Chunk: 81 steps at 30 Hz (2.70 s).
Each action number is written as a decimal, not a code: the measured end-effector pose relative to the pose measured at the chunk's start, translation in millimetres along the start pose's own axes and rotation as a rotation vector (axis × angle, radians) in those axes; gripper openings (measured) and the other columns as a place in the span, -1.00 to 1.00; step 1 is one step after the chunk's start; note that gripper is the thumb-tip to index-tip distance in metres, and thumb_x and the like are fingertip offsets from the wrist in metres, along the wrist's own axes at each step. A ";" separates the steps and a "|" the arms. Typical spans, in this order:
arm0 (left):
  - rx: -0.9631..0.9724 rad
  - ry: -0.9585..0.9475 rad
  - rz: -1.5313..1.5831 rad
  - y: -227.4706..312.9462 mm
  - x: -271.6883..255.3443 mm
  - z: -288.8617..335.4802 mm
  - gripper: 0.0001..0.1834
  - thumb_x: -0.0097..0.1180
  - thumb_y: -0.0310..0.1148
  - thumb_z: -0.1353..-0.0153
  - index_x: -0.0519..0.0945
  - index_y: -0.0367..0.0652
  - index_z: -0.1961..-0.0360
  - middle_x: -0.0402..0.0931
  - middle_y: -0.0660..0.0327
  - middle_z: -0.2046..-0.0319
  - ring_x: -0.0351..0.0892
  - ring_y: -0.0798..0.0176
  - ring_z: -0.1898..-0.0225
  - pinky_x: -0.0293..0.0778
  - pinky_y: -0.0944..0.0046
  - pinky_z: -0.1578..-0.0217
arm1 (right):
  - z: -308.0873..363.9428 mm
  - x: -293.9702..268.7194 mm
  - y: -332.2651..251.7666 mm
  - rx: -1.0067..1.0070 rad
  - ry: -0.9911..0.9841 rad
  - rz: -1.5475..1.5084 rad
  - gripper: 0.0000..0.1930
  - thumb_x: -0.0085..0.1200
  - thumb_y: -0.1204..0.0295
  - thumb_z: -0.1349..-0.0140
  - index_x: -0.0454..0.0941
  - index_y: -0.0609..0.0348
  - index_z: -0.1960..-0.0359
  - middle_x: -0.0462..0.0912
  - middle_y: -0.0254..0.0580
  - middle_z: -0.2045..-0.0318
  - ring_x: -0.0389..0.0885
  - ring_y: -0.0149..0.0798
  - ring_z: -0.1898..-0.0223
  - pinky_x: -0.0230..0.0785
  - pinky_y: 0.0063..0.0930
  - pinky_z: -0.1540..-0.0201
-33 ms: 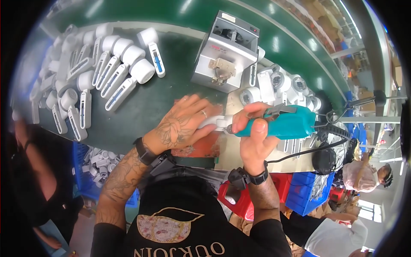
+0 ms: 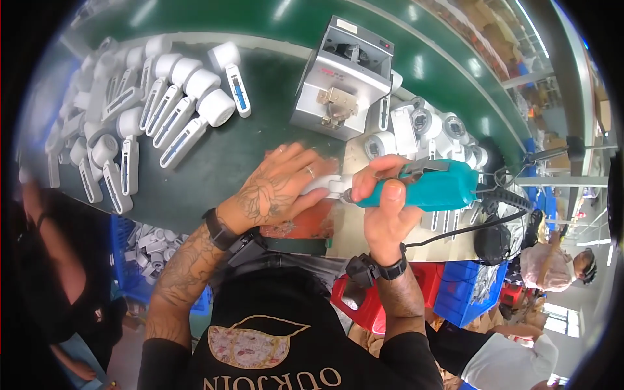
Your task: The person picks up a white plastic component, places it on a red block, and uses a power tool to drive a screw into it before setting it aside and repeating the process.
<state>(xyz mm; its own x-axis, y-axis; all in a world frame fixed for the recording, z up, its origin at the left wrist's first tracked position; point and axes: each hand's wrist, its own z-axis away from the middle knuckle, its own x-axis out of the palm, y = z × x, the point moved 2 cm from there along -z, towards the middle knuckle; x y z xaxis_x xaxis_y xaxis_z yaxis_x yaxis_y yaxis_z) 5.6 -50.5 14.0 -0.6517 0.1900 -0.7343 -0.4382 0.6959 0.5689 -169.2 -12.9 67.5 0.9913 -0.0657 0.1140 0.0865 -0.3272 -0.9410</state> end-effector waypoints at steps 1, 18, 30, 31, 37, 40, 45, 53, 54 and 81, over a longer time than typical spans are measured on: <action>-0.005 -0.013 0.017 0.4 -1.4 0.1 -0.53 0.21 -0.26 -0.20 0.52 -0.10 -0.14 0.48 0.15 0.09 0.42 0.00 0.03 0.37 0.01 -0.01 | 1.1 0.3 1.7 0.002 0.000 -0.002 -0.47 0.12 0.02 -0.35 0.42 0.38 0.08 0.48 -0.18 0.54 0.48 -0.26 0.51 0.35 -0.37 0.42; 0.056 -0.054 0.090 9.6 -2.8 -15.2 -0.51 0.27 -0.30 -0.13 0.55 -0.11 -0.12 0.53 0.16 0.02 0.45 0.00 0.03 0.36 0.00 -0.06 | 5.8 -1.6 16.5 0.116 0.126 -0.013 -0.82 -0.02 0.48 -0.41 0.50 0.31 0.36 0.57 -0.24 0.41 0.53 -0.36 0.42 0.38 -0.48 0.33; -0.274 0.468 0.070 -8.1 -83.5 58.5 -0.56 0.32 -0.41 -0.16 0.55 -0.18 -0.08 0.62 0.04 0.08 0.63 -0.06 0.06 0.55 0.14 0.05 | 53.1 -14.5 -43.5 -0.270 0.190 -0.177 -0.43 -0.09 -0.20 -0.38 0.33 0.17 0.22 0.37 -0.32 0.63 0.30 -0.41 0.66 0.19 -0.51 0.56; -0.408 0.572 0.042 -22.7 -104.8 71.3 -0.52 0.28 -0.43 -0.19 0.50 -0.24 -0.14 0.60 -0.06 0.02 0.62 -0.07 0.00 0.49 0.13 -0.04 | 56.8 -13.1 -40.1 -0.209 0.222 -0.146 -0.40 -0.08 -0.23 -0.35 0.31 0.18 0.21 0.36 -0.32 0.65 0.30 -0.41 0.68 0.20 -0.52 0.57; -0.506 0.797 -0.486 -120.0 -208.4 107.8 -0.59 0.11 -0.39 -0.31 0.47 -0.28 -0.16 0.59 -0.17 0.02 0.58 -0.18 -0.05 0.45 0.03 -0.06 | 62.1 -16.3 -22.7 -0.114 0.227 -0.086 -0.35 -0.06 -0.25 -0.33 0.29 0.23 0.21 0.41 -0.25 0.63 0.37 -0.37 0.64 0.25 -0.50 0.56; -0.276 0.511 -1.010 -166.4 -227.5 129.6 -0.53 0.19 -0.34 -0.27 0.47 -0.23 -0.19 0.54 -0.10 -0.07 0.51 -0.15 -0.07 0.38 -0.03 -0.10 | 61.6 -7.9 -25.4 -0.072 0.229 -0.046 -0.36 0.02 -0.23 -0.30 0.31 0.24 0.21 0.41 -0.24 0.60 0.41 -0.33 0.59 0.29 -0.47 0.50; -0.297 0.629 -0.722 -79.1 -179.6 35.6 -0.60 0.29 -0.38 -0.17 0.56 -0.20 -0.04 0.58 -0.02 0.08 0.54 -0.11 0.04 0.46 0.02 0.03 | 58.1 -3.5 -22.4 0.027 0.145 -0.123 -0.36 0.14 -0.18 -0.25 0.34 0.26 0.17 0.43 -0.21 0.58 0.44 -0.28 0.55 0.35 -0.38 0.44; 0.239 0.208 -0.148 52.8 27.7 -133.0 -0.72 0.26 -0.26 -0.17 0.59 -0.24 0.20 0.54 0.06 0.30 0.57 0.01 0.19 0.51 0.08 0.19 | 74.3 -17.5 -31.6 0.065 0.129 -0.159 -0.35 0.25 -0.11 -0.19 0.36 0.30 0.13 0.49 -0.15 0.52 0.50 -0.24 0.49 0.38 -0.35 0.39; 0.290 0.270 -0.186 55.1 32.5 -150.4 -0.68 0.25 -0.20 -0.18 0.58 -0.25 0.23 0.54 0.06 0.34 0.58 0.01 0.23 0.52 0.06 0.21 | 77.9 -17.6 -31.6 0.060 0.139 -0.154 -0.35 0.25 -0.11 -0.19 0.36 0.30 0.13 0.49 -0.15 0.52 0.50 -0.24 0.49 0.38 -0.35 0.39; 0.001 0.081 0.030 79.7 -0.3 -92.0 -0.69 0.35 -0.26 -0.01 0.61 -0.17 0.26 0.56 0.07 0.29 0.64 -0.04 0.24 0.55 0.07 0.23 | 79.8 -53.2 -19.2 0.187 0.253 -0.012 -0.30 0.31 -0.10 -0.15 0.48 0.40 0.06 0.59 -0.19 0.42 0.58 -0.35 0.39 0.41 -0.50 0.32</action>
<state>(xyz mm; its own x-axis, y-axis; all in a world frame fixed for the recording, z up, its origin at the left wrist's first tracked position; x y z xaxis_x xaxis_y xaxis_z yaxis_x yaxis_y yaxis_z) -86.1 -58.8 93.6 -0.7127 0.1539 -0.6844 -0.4172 0.6913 0.5899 -215.7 72.1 54.1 0.9362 -0.3029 0.1785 0.1376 -0.1515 -0.9788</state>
